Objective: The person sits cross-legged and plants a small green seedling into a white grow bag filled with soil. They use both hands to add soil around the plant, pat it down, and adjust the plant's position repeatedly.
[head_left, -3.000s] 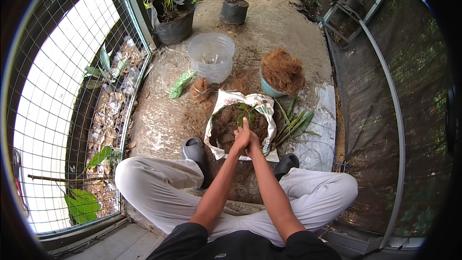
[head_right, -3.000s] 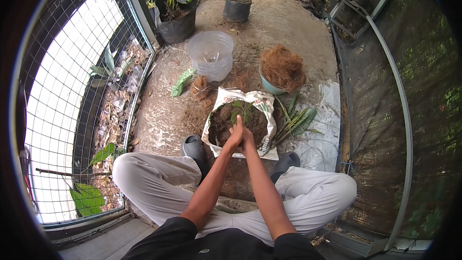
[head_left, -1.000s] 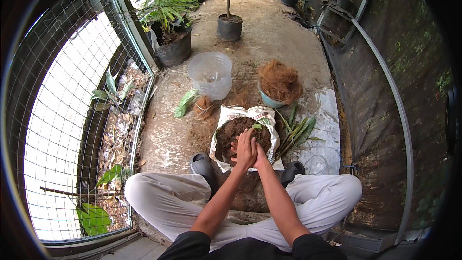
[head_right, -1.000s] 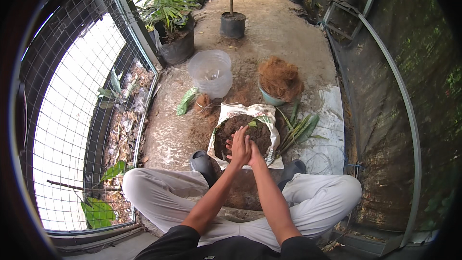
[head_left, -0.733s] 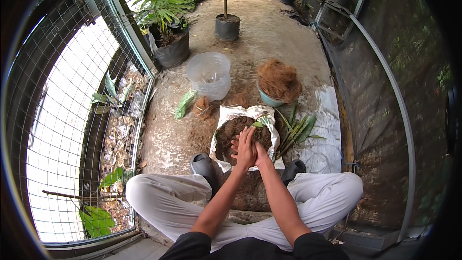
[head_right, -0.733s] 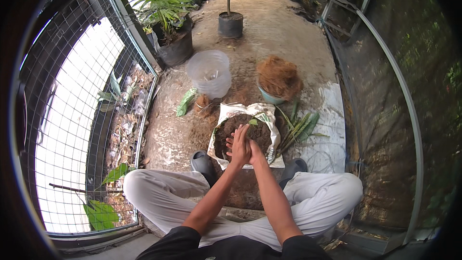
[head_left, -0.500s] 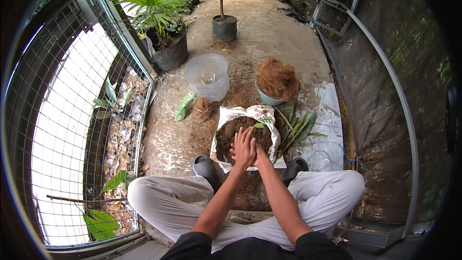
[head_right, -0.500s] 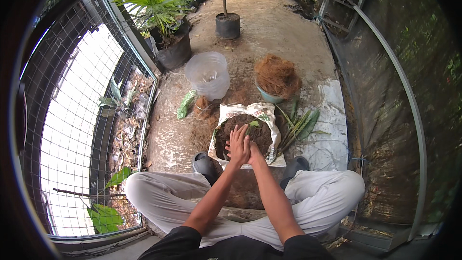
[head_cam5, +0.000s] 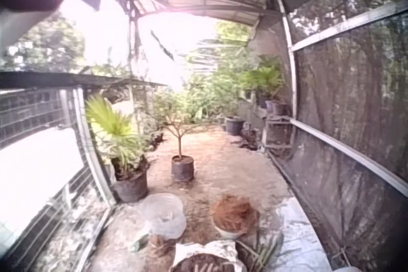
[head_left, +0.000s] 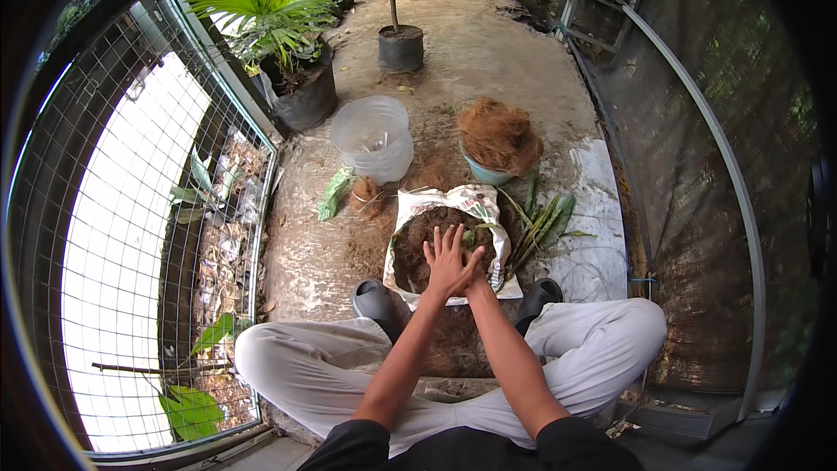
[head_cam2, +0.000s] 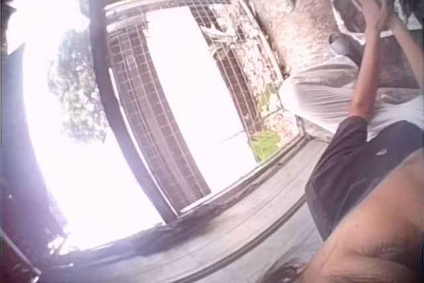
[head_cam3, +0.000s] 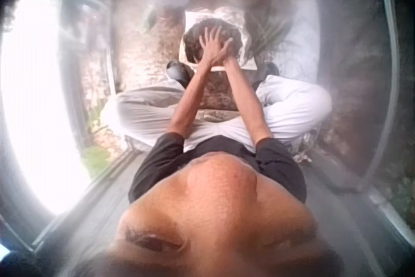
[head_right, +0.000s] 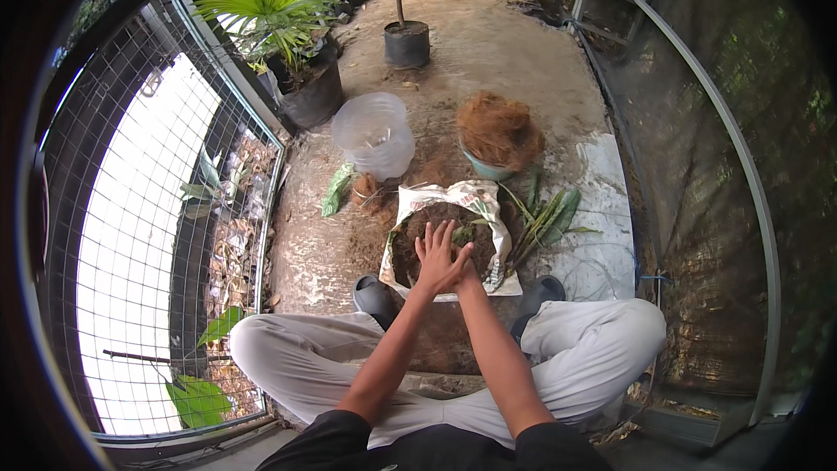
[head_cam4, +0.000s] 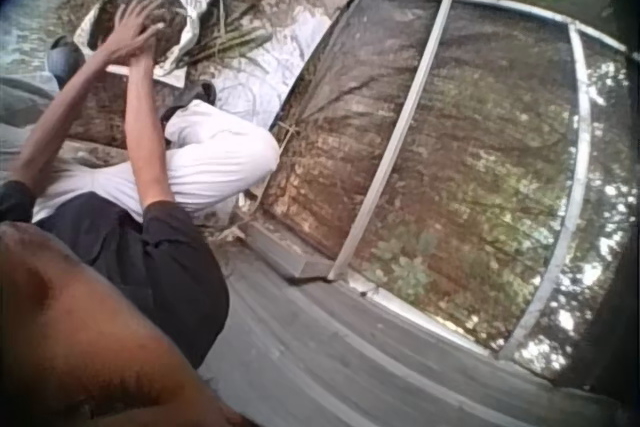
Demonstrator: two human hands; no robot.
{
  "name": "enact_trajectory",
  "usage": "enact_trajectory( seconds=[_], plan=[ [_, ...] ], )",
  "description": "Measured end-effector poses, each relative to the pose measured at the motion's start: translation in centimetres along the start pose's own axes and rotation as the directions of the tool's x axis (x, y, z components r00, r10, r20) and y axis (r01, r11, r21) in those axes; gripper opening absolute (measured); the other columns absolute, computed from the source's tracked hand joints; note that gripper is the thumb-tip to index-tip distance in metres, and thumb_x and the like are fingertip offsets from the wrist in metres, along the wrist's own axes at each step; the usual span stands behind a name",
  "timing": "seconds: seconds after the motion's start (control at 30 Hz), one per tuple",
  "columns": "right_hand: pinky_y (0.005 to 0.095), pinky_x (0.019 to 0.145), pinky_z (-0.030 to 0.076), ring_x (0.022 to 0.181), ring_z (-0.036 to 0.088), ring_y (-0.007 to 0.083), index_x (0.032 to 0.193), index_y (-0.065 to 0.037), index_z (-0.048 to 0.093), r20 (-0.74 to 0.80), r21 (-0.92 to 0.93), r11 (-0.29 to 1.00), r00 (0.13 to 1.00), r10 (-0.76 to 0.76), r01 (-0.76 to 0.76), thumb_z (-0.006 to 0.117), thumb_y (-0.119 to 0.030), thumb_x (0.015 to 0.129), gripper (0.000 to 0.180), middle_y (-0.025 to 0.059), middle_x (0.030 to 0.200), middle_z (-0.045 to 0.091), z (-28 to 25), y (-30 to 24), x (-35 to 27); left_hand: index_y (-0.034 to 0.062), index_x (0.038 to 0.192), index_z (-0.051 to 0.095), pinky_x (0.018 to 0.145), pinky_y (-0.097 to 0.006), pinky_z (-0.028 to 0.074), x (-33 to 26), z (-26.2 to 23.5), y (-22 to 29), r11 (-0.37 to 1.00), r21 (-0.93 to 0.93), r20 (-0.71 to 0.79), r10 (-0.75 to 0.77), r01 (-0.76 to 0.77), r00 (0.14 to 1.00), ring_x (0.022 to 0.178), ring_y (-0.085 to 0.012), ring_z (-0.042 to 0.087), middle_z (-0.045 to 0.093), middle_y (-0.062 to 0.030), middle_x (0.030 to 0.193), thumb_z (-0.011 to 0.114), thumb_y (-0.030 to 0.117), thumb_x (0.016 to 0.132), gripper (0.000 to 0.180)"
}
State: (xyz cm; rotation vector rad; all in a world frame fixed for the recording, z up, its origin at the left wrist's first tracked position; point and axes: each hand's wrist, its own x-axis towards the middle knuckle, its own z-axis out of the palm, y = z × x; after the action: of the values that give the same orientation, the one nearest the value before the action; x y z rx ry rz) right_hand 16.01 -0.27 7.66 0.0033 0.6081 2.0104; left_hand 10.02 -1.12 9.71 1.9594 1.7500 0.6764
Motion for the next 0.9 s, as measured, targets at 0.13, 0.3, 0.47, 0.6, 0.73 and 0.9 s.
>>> enact_trajectory(
  seconds=[0.13,0.3,0.47,0.6,0.73,0.9],
  plan=[
    [0.0342,0.088,0.044,0.098,0.058,0.0199,0.122,-0.005,0.053,-0.123,-0.643,0.761,0.968,-0.218,0.090,0.052,-0.024,0.090,0.038,0.0078,0.104,0.059,-0.6,-2.6,1.3,0.0064,0.137,0.036,0.108,-0.044,0.018,2.8,0.2,-1.6,0.735,-0.604,0.061,-0.342,0.308,0.938,0.131,-0.0300,0.029,0.037,-0.0150,0.137,0.042,0.058,0.090,0.071],
    [0.0298,0.088,0.043,0.099,0.056,0.0181,0.116,-0.005,0.058,0.002,-0.995,0.082,0.874,-0.486,0.048,0.046,-0.025,0.092,0.034,0.0079,0.105,0.060,0.1,0.5,1.4,-0.0010,0.126,0.048,0.095,-0.034,0.037,2.7,-1.4,-1.6,0.234,-0.879,0.277,-0.460,0.416,0.843,0.111,-0.0226,0.048,0.051,-0.0151,0.121,0.040,0.059,0.091,0.070],
    [0.0386,0.101,0.033,0.121,0.043,0.0339,0.125,-0.001,0.049,0.284,-0.886,-0.459,0.711,-0.643,-0.060,0.035,-0.041,0.096,0.051,0.0187,0.128,0.048,0.3,0.5,2.4,0.0001,0.118,0.057,0.082,-0.031,0.046,0.6,-0.6,-1.5,-0.158,-0.844,0.531,-0.372,0.512,0.761,0.095,-0.0183,0.057,0.061,-0.0083,0.109,0.052,0.047,0.091,0.054],
    [0.0441,0.100,0.033,0.119,0.043,0.0369,0.130,-0.003,0.045,0.397,-0.814,-0.551,0.514,-0.760,-0.186,0.029,-0.047,0.097,0.058,0.0214,0.128,0.047,-0.1,0.8,2.6,0.0014,0.114,0.059,0.074,-0.029,0.048,0.0,1.1,-1.7,-0.305,-0.885,0.431,-0.255,0.352,0.865,0.086,-0.0157,0.059,0.062,-0.0065,0.104,0.059,0.031,0.091,0.037],
    [0.0467,0.097,0.033,0.114,0.044,0.0394,0.127,-0.002,0.047,0.447,-0.828,-0.547,0.441,-0.778,-0.125,0.030,-0.048,0.097,0.058,0.0215,0.124,0.049,0.4,1.3,1.3,0.0028,0.106,0.062,0.064,-0.027,0.047,-0.1,0.9,-1.0,-0.228,-0.897,0.437,-0.346,0.377,0.830,0.074,-0.0128,0.058,0.063,-0.0044,0.091,0.062,0.031,0.089,0.032],
    [0.0420,0.092,0.039,0.109,0.050,0.0327,0.120,-0.006,0.051,0.346,-0.907,-0.417,0.455,-0.821,-0.063,0.035,-0.041,0.097,0.045,0.0145,0.117,0.054,0.8,2.2,0.9,0.0038,0.086,0.062,0.060,-0.027,0.047,-0.1,0.5,-1.0,-0.216,-0.908,0.419,-0.481,0.359,0.770,0.066,-0.0137,0.056,0.061,-0.0042,0.080,0.066,0.033,0.086,0.029]
  ],
)
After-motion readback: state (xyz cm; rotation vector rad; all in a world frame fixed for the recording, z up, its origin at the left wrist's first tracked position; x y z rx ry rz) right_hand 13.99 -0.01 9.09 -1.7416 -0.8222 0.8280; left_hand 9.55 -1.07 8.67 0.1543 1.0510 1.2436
